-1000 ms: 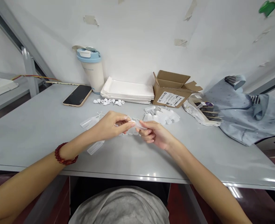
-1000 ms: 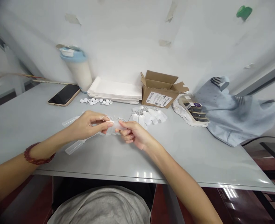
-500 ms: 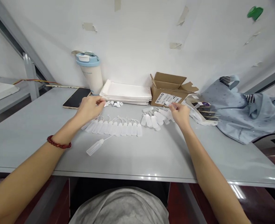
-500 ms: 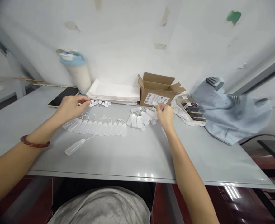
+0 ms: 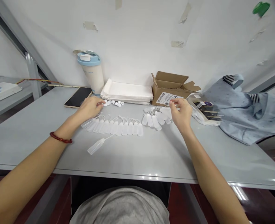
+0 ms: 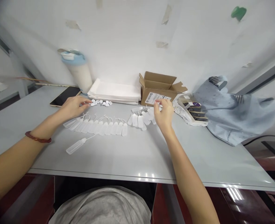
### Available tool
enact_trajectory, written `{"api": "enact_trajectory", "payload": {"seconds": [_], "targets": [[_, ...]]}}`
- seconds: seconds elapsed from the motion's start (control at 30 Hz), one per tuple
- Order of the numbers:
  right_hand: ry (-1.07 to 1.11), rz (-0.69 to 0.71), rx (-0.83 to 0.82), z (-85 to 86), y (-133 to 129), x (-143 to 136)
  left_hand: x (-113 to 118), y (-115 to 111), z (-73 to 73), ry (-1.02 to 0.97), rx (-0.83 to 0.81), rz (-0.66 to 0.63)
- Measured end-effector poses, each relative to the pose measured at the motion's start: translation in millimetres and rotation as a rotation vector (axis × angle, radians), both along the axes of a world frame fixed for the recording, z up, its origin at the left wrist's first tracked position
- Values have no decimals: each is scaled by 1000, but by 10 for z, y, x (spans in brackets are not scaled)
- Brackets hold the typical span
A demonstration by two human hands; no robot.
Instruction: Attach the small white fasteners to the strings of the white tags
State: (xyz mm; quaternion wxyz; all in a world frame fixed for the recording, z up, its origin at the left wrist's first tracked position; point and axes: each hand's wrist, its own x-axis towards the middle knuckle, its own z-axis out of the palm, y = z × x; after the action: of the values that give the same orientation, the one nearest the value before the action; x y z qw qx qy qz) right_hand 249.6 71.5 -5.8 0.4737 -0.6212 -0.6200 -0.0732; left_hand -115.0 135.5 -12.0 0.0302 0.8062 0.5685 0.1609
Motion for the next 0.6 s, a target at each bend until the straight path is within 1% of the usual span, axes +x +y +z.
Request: {"api": "enact_trajectory", "payload": {"seconds": [0.1, 0.2, 0.27, 0.37, 0.5, 0.6], "targets": [[-72, 111, 98, 33, -116, -205, -1, 30, -46, 28, 20, -85], [-159, 228, 154, 11, -215, -394, 2, 60, -86, 31, 25, -103], [-224, 307, 158, -24, -268, -494, 5, 71, -100, 14, 13, -93], [-290, 389, 138, -81, -339, -612, 20, 68, -106, -12, 1, -90], [-330, 487, 96, -122, -435, -745, 51, 45, -96, -26, 2, -80], [-341, 550, 74, -127, -504, -835, 75, 13, -62, -40, 2, -68]]}}
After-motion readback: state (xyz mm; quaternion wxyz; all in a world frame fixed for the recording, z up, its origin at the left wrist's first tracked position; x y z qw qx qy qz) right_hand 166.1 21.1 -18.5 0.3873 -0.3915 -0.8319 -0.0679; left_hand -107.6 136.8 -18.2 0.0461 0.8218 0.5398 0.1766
